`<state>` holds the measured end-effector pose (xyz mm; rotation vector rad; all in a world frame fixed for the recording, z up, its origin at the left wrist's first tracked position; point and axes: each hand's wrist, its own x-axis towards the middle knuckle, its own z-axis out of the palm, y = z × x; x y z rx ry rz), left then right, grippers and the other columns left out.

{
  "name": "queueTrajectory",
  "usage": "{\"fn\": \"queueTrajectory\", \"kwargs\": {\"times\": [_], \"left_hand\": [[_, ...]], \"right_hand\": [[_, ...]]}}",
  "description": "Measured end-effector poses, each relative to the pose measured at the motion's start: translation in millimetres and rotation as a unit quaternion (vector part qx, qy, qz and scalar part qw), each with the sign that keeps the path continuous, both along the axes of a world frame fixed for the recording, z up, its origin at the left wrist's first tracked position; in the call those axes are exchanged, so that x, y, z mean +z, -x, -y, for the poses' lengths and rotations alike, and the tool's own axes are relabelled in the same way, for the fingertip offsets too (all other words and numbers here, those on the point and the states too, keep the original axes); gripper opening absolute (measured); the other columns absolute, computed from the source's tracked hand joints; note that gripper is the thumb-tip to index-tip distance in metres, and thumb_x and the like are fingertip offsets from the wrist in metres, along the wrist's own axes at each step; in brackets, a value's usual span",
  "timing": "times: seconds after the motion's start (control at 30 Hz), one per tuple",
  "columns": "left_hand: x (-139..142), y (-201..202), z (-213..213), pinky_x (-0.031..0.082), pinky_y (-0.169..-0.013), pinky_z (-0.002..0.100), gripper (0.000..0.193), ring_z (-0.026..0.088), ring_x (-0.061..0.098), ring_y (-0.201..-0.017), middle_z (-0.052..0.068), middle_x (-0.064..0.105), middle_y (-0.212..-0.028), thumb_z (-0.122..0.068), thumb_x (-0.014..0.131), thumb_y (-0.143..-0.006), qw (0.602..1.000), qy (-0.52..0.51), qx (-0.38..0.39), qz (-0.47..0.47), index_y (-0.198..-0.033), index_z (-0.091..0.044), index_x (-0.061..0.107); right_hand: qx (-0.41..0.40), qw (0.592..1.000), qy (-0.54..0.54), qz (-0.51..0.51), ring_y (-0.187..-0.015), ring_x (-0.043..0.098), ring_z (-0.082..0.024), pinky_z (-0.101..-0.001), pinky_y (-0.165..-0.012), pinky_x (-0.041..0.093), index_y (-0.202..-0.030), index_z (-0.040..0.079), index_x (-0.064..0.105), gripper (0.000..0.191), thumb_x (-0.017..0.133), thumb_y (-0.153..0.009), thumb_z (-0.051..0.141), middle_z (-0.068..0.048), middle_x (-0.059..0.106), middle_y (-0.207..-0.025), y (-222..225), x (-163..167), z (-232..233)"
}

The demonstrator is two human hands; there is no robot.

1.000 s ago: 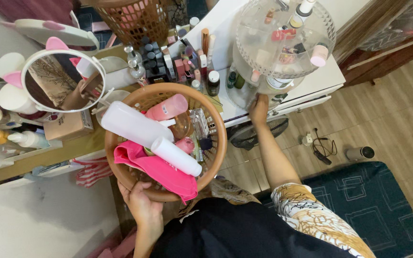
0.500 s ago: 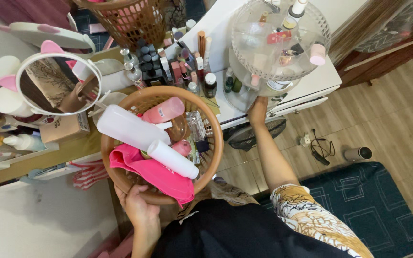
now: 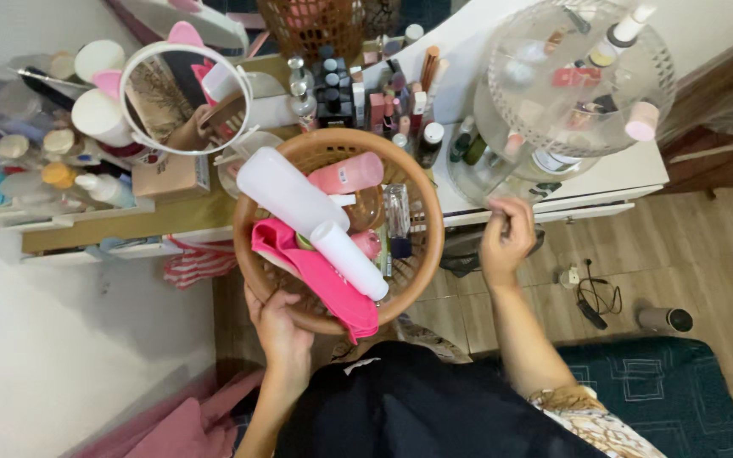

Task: The person carries a plastic basket into the bedroom and picks up scattered cosmetic bottles, tubes, pouches and small containers from the bed and floor, placing them into the basket. They carry the filled basket to the vanity and take the items out one by one onto the vanity surface.

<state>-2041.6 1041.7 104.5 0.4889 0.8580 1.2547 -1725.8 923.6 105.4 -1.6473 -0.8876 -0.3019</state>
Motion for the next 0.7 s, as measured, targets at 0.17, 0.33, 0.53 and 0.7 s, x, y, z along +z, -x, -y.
{"fn": "queueTrajectory", "kwargs": {"times": [0.17,0.33,0.53,0.7], "left_hand": [[2,1,4,0.055,-0.096,0.039,0.072,0.024,0.059,-0.117,0.005,0.057,-0.125,0.014,0.046,-0.068,1.0,0.007,-0.006,0.012,-0.135,-0.011,0.05],[2,-1,3,0.054,-0.094,0.036,0.073,0.024,0.06,-0.115,0.005,0.059,-0.124,0.014,0.046,-0.067,1.0,0.01,0.0,0.028,-0.135,-0.012,0.051],[-1,-2,1,0.052,-0.088,0.032,0.072,0.022,0.06,-0.116,0.005,0.06,-0.124,0.014,0.046,-0.068,1.0,0.012,0.01,-0.016,-0.135,-0.01,0.052],[1,0,2,0.054,-0.086,0.032,0.075,0.022,0.059,-0.113,0.004,0.06,-0.124,0.014,0.046,-0.066,0.999,0.035,0.008,-0.007,-0.136,-0.013,0.052]], "right_hand": [[0.346,0.884,0.169,0.265,-0.13,0.052,-0.039,-0.0469,-0.108,0.046,-0.13,0.0,0.065,0.05,0.075,-0.081,0.001,-0.017,0.06,-0.137,18,110,-60],[0.208,0.801,0.261,0.497,-0.137,0.049,-0.034,-0.0477,-0.111,0.041,-0.129,0.007,0.063,0.049,0.079,-0.083,0.014,-0.011,0.058,-0.13,52,122,-124],[0.331,0.85,0.234,0.337,-0.122,0.053,-0.037,-0.0521,-0.104,0.041,-0.126,0.006,0.063,0.064,0.084,-0.067,0.017,-0.013,0.059,-0.12,33,123,-117],[0.338,0.936,0.1,-0.01,-0.117,0.062,-0.023,-0.0376,-0.102,0.052,-0.135,0.003,0.056,0.06,0.083,-0.082,0.01,-0.008,0.059,-0.127,2,113,-54]]}}
